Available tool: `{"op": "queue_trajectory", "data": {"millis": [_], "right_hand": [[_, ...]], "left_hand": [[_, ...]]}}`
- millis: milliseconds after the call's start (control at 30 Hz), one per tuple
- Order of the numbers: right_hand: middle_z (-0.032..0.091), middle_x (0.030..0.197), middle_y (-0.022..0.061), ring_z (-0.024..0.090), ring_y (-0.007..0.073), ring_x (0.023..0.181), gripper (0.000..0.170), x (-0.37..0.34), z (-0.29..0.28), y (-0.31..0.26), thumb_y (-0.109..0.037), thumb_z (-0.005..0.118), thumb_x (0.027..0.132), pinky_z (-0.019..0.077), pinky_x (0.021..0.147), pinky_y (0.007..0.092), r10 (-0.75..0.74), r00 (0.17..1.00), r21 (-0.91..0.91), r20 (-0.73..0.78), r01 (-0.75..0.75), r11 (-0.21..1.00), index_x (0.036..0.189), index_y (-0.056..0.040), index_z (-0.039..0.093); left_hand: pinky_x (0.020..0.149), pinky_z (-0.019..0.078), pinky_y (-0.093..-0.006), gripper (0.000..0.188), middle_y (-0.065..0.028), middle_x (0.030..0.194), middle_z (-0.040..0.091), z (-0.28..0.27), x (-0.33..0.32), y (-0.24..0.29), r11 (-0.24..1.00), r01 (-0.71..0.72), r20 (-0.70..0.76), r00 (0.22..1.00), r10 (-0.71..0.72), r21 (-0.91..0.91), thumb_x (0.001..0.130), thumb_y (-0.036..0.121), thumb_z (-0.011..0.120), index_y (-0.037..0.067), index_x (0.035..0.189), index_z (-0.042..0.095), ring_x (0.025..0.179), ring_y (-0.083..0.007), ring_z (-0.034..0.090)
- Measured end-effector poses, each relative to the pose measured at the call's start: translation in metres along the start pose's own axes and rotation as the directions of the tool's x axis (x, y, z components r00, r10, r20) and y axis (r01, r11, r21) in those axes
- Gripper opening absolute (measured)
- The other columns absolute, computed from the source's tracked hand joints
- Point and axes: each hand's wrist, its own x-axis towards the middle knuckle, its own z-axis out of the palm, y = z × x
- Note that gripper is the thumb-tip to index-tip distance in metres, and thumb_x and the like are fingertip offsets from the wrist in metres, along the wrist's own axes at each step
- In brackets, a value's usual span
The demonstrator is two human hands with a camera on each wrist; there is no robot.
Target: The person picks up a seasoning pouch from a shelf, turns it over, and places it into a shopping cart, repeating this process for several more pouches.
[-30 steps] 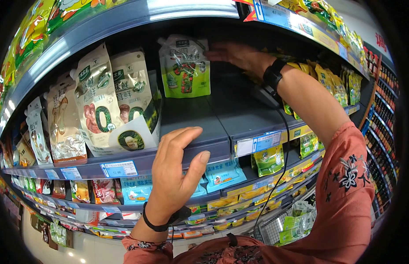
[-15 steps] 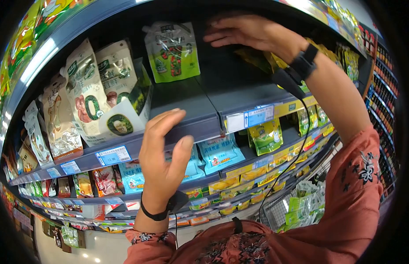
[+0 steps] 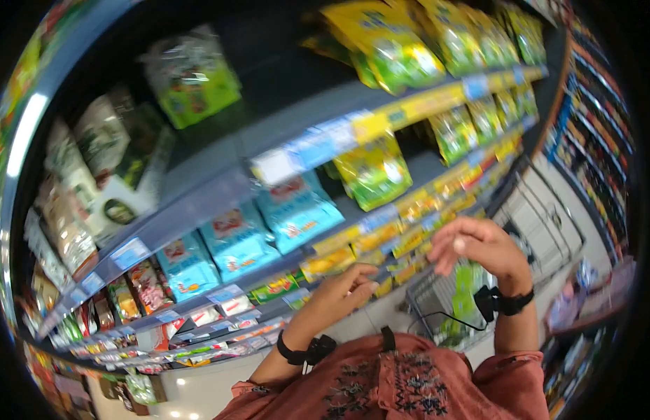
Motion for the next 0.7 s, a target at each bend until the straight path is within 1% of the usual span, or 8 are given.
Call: {"op": "queue_trajectory", "data": {"millis": [100, 133, 167, 233, 333, 533, 600, 700], "right_hand": [[0.07, 0.104, 0.0105, 0.07, 0.0209, 0.086, 0.032, -0.047, -0.043, 0.083, -0.028, 0.06, 0.101, 0.0579, 0.074, 0.0338, 0.055, 0.94, 0.07, -0.337, -0.033, 0.997, 0.12, -0.0022, 0.06], [0.07, 0.102, 0.0087, 0.069, 0.0195, 0.084, 0.033, -0.062, -0.057, 0.111, -0.031, 0.061, 0.1, 0.0573, 0.073, 0.0332, 0.008, 0.893, 0.084, -0.451, 0.033, 0.996, 0.118, -0.0034, 0.062], [0.07, 0.102, 0.0078, 0.069, 0.0185, 0.084, 0.033, -0.078, -0.074, 0.133, -0.031, 0.061, 0.1, 0.0566, 0.073, 0.0325, 0.069, 0.823, 0.127, -0.564, 0.003, 0.992, 0.117, -0.0035, 0.062], [0.071, 0.1, 0.0065, 0.068, 0.017, 0.083, 0.028, -0.11, -0.101, 0.165, -0.027, 0.06, 0.1, 0.0564, 0.074, 0.0319, 0.148, 0.683, 0.203, -0.715, 0.001, 0.979, 0.116, -0.0041, 0.063], [0.069, 0.1, 0.0069, 0.068, 0.0162, 0.083, 0.024, -0.15, -0.125, 0.202, -0.022, 0.056, 0.1, 0.0573, 0.073, 0.0288, 0.179, 0.538, 0.268, -0.824, 0.091, 0.959, 0.115, -0.0026, 0.06], [0.064, 0.105, 0.0118, 0.068, 0.0193, 0.08, 0.026, -0.185, -0.164, 0.297, -0.018, 0.054, 0.099, 0.0599, 0.066, 0.0317, 0.335, 0.3, 0.322, -0.893, -0.093, 0.942, 0.116, 0.0013, 0.056], [0.062, 0.104, 0.0137, 0.069, 0.0243, 0.081, 0.027, -0.192, -0.17, 0.336, -0.016, 0.053, 0.098, 0.061, 0.062, 0.035, 0.427, 0.214, 0.427, -0.879, -0.049, 0.903, 0.116, 0.0036, 0.055], [0.06, 0.104, 0.0161, 0.07, 0.0285, 0.082, 0.027, -0.2, -0.179, 0.392, -0.012, 0.054, 0.096, 0.0623, 0.063, 0.0397, 0.622, 0.214, 0.623, -0.754, -0.068, 0.779, 0.115, 0.0076, 0.054]], "left_hand": [[0.08, 0.0522, -0.0306, 0.036, -0.0089, 0.102, 0.068, 0.027, 0.004, -0.022, 1.0, -0.012, 0.166, 0.986, 0.011, 0.006, 0.097, 0.025, 0.067, 0.008, 0.127, 0.057, 0.091, -0.0165, 0.066], [0.081, 0.0524, -0.0308, 0.034, -0.0081, 0.103, 0.068, 0.034, 0.006, -0.026, 0.999, 0.047, 0.221, 0.974, -0.049, 0.017, 0.097, 0.02, 0.066, 0.008, 0.127, 0.056, 0.093, -0.0162, 0.067], [0.085, 0.051, -0.027, 0.034, -0.0045, 0.111, 0.068, 0.035, 0.01, -0.019, 0.989, 0.138, 0.298, 0.944, -0.145, 0.045, 0.1, 0.013, 0.061, 0.005, 0.133, 0.055, 0.097, -0.0119, 0.063], [0.087, 0.0492, -0.0266, 0.032, -0.0053, 0.108, 0.069, 0.052, 0.017, -0.013, 0.988, 0.151, 0.244, 0.959, -0.145, -0.006, 0.1, 0.012, 0.059, 0.004, 0.132, 0.056, 0.098, -0.0112, 0.063], [0.088, 0.0491, -0.0279, 0.033, -0.0077, 0.107, 0.07, 0.075, 0.026, -0.009, 0.952, 0.281, 0.219, 0.943, -0.25, -0.123, 0.103, 0.02, 0.058, 0.001, 0.13, 0.057, 0.098, -0.0144, 0.063], [0.092, 0.0485, -0.0281, 0.039, -0.0102, 0.109, 0.07, 0.11, 0.047, -0.009, 0.933, 0.354, 0.29, 0.901, -0.323, -0.059, 0.102, 0.027, 0.061, -0.001, 0.128, 0.057, 0.104, -0.0154, 0.065], [0.089, 0.0484, -0.0275, 0.036, -0.0096, 0.107, 0.069, 0.119, 0.049, -0.01, 0.913, 0.4, 0.29, 0.886, -0.363, -0.081, 0.102, 0.025, 0.06, -0.001, 0.127, 0.057, 0.1, -0.0144, 0.064], [0.084, 0.0482, -0.0272, 0.033, -0.0091, 0.105, 0.069, 0.127, 0.052, -0.012, 0.89, 0.45, 0.291, 0.862, -0.414, -0.069, 0.102, 0.02, 0.057, -0.001, 0.128, 0.056, 0.095, -0.0133, 0.062]]}}
